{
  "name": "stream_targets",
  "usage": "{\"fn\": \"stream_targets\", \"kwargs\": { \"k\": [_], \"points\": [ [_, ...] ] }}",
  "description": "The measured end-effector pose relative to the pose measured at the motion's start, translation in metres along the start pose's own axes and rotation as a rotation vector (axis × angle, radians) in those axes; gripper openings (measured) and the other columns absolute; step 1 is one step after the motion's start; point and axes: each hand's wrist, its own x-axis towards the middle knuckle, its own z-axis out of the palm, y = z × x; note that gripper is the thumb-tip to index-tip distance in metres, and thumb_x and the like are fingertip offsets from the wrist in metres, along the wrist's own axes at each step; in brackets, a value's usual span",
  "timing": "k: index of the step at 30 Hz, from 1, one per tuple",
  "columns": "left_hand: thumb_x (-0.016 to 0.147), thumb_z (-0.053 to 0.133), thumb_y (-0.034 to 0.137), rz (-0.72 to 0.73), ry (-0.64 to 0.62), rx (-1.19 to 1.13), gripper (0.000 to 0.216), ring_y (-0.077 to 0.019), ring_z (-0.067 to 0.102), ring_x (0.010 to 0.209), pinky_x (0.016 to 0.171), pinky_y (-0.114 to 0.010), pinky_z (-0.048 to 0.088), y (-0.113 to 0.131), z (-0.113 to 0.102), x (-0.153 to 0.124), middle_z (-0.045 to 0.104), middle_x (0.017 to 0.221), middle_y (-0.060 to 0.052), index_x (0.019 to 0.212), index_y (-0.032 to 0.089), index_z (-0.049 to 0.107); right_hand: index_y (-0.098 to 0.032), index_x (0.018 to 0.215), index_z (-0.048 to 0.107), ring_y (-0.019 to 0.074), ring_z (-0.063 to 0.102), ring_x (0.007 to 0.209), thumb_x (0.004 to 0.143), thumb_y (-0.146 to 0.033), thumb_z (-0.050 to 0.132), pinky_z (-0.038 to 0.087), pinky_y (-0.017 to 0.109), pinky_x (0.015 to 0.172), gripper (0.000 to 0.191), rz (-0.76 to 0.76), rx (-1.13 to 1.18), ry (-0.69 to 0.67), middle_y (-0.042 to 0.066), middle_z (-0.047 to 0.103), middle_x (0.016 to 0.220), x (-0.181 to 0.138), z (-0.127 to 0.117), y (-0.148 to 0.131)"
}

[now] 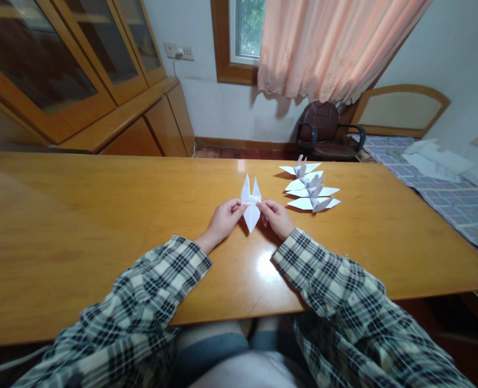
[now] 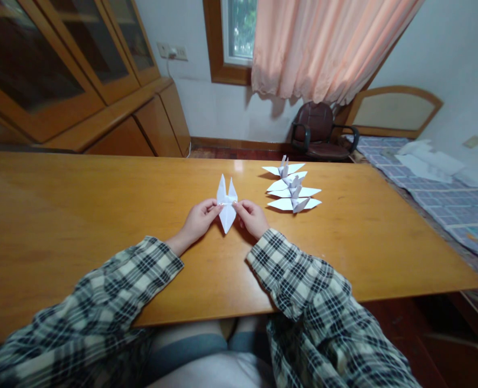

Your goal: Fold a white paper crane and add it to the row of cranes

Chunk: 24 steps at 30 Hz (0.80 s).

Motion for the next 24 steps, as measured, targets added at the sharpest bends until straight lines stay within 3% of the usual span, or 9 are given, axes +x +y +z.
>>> {"fn": "stream_targets", "kwargs": {
  "k": [11,18,24],
  "points": [
    [0.083,0.054,0.045,-0.015,-0.032,-0.02,0.031,-0.0129,0.054,0.064,0.06,-0.022,0.041,-0.0006,0.0001,-0.0005,0.059,0.067,0.001,0.077,0.015,0.06,-0.02,0.062,0.047,0.0071,0.036,0.039,0.081,-0.059,0.053,0.027,0.022,0.042,0.044,-0.046,-0.047,0.017,-0.008,0.039,0.043,-0.0009,-0.0015,0.0027],
    [0.082,0.055,0.044,0.002,-0.014,-0.023,0.03,-0.0136,0.055,0.067,0.063,-0.022,0.042,0.0,0.0005,0.0008,0.061,0.071,0.001,0.078,0.015,0.06,-0.02,0.062,0.047,0.0073,0.037,0.038,0.078,-0.061,0.055,0.028,0.022,0.04,0.045,0.005,-0.012,0.006,-0.008,0.038,0.044,-0.0006,-0.0004,-0.0007],
    [0.081,0.056,0.046,-0.011,-0.065,-0.034,0.031,-0.0136,0.056,0.068,0.062,-0.023,0.043,0.0022,0.0016,-0.0001,0.062,0.072,0.0,0.078,0.015,0.06,-0.019,0.071,0.054,0.0071,0.037,0.04,0.075,-0.063,0.057,0.03,0.022,0.04,0.044,0.016,0.03,-0.041,-0.007,0.041,0.048,0.0003,0.0005,-0.0024]
  ]
}}
